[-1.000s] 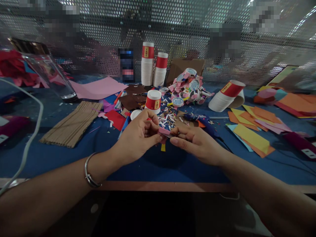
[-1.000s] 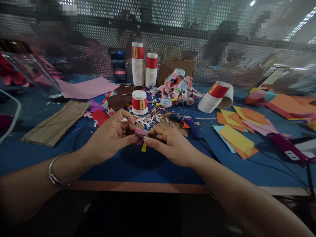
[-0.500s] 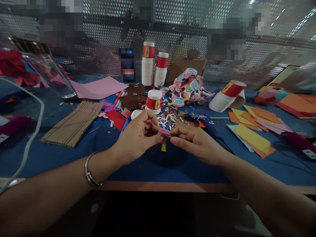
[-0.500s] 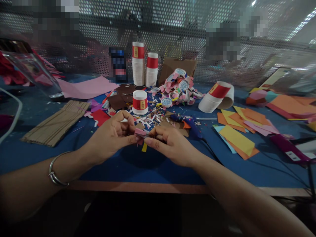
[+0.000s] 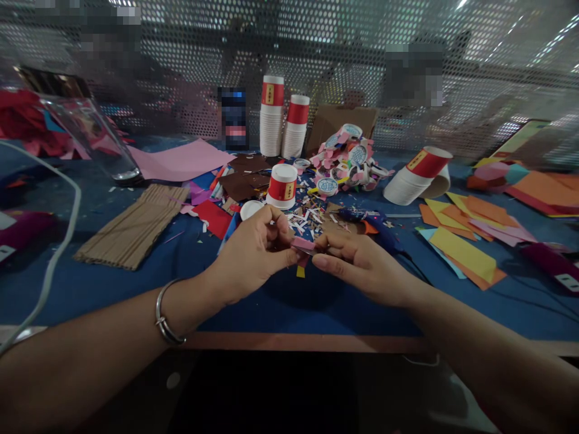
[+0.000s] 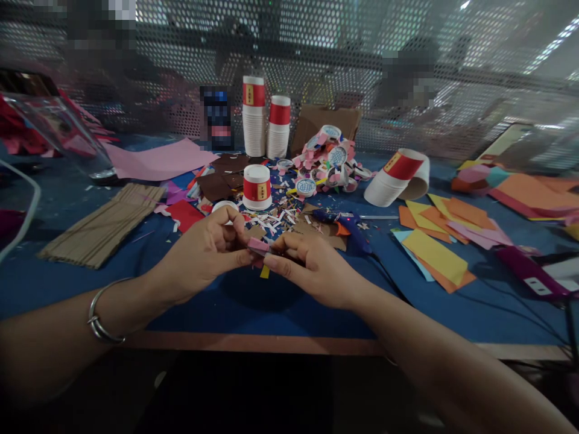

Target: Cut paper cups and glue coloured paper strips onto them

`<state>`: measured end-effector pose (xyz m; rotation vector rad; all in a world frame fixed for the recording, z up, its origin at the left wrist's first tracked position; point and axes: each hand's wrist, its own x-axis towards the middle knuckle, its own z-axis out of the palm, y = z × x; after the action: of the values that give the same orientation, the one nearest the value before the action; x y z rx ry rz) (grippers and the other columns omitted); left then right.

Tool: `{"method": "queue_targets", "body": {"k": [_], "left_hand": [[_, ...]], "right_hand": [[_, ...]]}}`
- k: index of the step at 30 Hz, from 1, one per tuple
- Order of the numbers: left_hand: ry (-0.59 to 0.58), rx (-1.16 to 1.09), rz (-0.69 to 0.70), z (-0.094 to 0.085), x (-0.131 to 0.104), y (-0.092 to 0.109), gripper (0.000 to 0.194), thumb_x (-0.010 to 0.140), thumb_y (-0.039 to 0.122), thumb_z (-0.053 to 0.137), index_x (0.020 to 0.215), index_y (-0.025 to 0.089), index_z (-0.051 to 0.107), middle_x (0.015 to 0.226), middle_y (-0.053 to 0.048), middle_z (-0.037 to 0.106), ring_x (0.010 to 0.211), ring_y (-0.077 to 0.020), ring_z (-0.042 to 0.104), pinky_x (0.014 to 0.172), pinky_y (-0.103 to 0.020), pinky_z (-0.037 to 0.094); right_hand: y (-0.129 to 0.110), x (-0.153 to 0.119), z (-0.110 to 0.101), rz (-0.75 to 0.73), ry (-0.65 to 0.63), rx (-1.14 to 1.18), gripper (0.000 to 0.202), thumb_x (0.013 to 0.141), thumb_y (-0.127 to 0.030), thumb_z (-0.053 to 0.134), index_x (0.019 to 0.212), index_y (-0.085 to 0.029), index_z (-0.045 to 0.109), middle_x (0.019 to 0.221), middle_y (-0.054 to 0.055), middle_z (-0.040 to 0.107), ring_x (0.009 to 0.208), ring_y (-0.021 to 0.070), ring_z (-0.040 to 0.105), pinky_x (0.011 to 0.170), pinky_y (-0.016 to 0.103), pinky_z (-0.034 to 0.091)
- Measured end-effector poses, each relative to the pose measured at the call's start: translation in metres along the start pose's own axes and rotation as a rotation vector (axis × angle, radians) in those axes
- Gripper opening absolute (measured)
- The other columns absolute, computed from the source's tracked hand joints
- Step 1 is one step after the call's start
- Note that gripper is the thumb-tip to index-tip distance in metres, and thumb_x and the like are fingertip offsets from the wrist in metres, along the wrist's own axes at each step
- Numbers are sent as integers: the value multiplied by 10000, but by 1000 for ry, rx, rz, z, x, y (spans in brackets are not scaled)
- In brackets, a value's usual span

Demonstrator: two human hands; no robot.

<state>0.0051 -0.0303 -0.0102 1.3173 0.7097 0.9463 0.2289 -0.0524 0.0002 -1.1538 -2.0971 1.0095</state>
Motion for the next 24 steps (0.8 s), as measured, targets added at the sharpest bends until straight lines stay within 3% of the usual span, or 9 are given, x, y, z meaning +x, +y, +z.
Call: {"method": "queue_targets", "body": {"k": [24], "left_hand": [[16, 11, -61, 0, 0, 1, 558, 690, 279, 959, 924, 209, 457, 775, 61, 662, 764, -130, 696, 753, -278, 535]], "right_hand": [[1, -1, 0, -8, 4, -46, 447, 1014, -617, 579, 935, -198, 714, 779, 32, 666, 746, 182, 594, 668, 289, 442]]}}
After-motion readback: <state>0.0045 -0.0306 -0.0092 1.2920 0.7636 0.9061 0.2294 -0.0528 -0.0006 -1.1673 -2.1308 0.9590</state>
